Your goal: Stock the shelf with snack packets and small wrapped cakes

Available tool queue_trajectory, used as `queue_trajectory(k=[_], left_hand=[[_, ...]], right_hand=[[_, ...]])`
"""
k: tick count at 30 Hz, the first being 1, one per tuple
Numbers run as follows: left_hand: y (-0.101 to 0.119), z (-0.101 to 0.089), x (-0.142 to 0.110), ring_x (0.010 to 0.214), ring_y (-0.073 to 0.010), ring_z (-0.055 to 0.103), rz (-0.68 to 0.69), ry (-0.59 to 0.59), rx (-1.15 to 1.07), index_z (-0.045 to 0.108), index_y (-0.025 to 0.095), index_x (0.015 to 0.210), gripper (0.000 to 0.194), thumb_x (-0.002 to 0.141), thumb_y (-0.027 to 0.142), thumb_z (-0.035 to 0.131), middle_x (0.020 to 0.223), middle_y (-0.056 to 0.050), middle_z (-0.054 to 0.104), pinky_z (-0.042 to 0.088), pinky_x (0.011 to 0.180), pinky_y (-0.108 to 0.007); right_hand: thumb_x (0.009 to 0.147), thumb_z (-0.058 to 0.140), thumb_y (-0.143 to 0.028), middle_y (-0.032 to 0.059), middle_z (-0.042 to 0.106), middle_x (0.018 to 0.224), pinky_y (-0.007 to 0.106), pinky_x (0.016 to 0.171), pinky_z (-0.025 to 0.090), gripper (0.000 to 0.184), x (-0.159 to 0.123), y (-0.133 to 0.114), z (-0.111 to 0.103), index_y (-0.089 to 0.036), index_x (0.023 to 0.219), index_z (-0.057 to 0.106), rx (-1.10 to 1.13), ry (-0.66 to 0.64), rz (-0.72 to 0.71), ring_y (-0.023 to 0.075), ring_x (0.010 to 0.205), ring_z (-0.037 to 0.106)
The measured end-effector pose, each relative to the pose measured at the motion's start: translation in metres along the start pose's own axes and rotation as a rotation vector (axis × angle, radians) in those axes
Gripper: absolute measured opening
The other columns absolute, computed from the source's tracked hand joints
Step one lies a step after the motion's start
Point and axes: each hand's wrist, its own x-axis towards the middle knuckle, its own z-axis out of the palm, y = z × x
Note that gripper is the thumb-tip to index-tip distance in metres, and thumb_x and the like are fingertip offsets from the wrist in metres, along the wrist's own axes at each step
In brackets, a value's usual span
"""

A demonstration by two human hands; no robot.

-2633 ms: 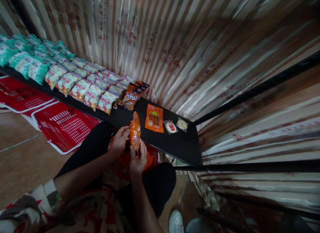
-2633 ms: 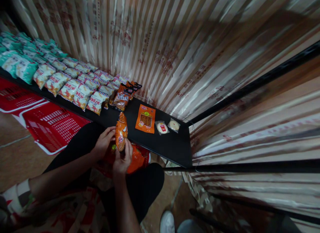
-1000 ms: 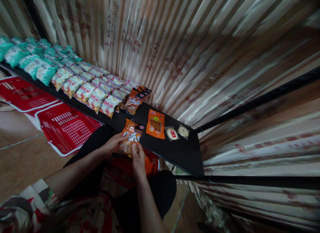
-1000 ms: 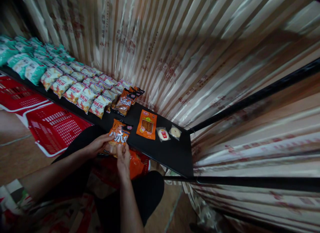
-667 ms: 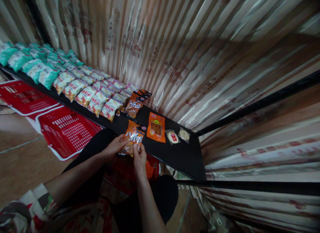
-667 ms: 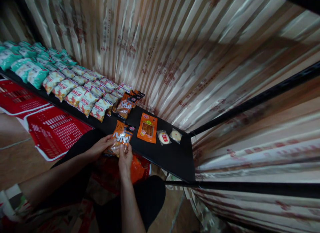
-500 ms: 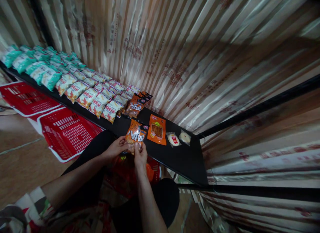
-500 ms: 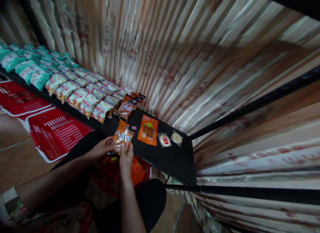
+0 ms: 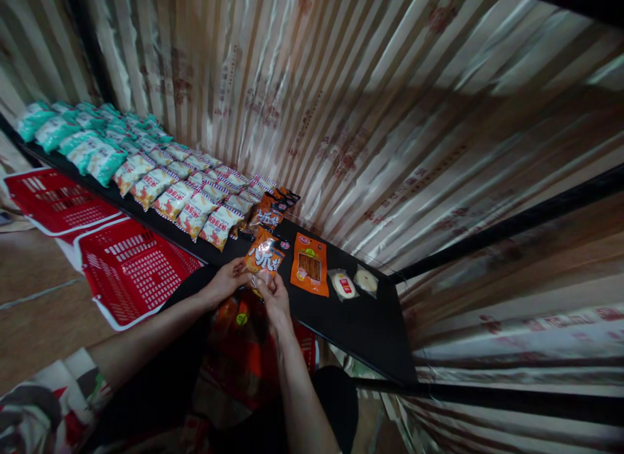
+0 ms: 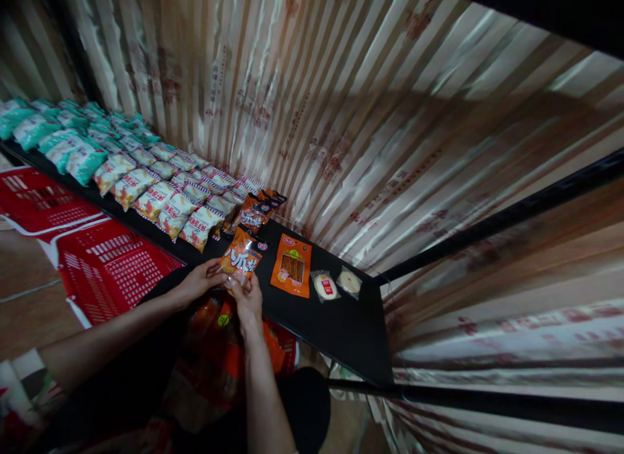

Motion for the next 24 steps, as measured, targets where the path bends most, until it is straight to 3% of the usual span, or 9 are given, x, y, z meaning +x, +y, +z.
queue_trajectory(k=[6,11,15,19,24], left_hand=[[-0.007,-0.009,0.026,0.102,-0.0219,0.06,0.066,0.037,0.051,0.055,0.016,0.107,0.053,0.059,0.027,0.075,0.106,-0.007,0.066,0.043,0.094,-0.037],[-0.016,-0.016,0.045,0.101,-0.0229,0.061,0.139,0.163,0.212,0.058,0.019,0.106,0.048,0.061,0.027,0.073,0.103,-0.006,0.067,0.045,0.091,-0.034],[-0.01,-0.016,0.045,0.101,-0.0255,0.06,0.155,0.291,0.355,0.061,0.023,0.102,0.045,0.059,0.026,0.074,0.101,-0.005,0.067,0.042,0.094,-0.035],[-0.004,-0.012,0.041,0.111,-0.028,0.055,0.218,0.349,0.589,0.058,0.02,0.112,0.047,0.067,0.026,0.068,0.114,-0.01,0.063,0.037,0.1,-0.04],[-0.016,-0.01,0.039,0.124,-0.0263,0.043,0.433,0.349,0.893,0.048,0.016,0.125,0.048,0.077,0.02,0.051,0.131,-0.013,0.051,0.032,0.106,-0.044]], right_hand=[[0.061,0.071,-0.032,0.0049,0.072,0.095,0.035,0.081,0.054,0.046,0.024,0.008,0.01,-0.018,0.102,0.056,-0.003,0.065,-0.073,0.0194,0.084,0.068],[0.064,0.067,-0.03,0.0047,0.071,0.094,0.033,0.08,0.053,0.042,0.042,0.014,0.016,-0.019,0.102,0.055,-0.036,0.083,-0.123,0.0186,0.085,0.067],[0.064,0.066,-0.028,0.0051,0.07,0.098,0.034,0.082,0.052,0.044,0.054,0.019,0.017,-0.019,0.105,0.054,-0.052,0.089,-0.142,0.0188,0.089,0.066],[0.064,0.066,-0.028,0.0065,0.069,0.103,0.034,0.086,0.05,0.05,0.065,0.024,0.016,-0.017,0.111,0.051,-0.059,0.101,-0.155,0.0186,0.091,0.065],[0.065,0.065,-0.028,0.0064,0.068,0.104,0.035,0.087,0.049,0.056,0.079,0.028,0.017,-0.017,0.117,0.048,-0.115,0.155,-0.205,0.0182,0.092,0.065]])
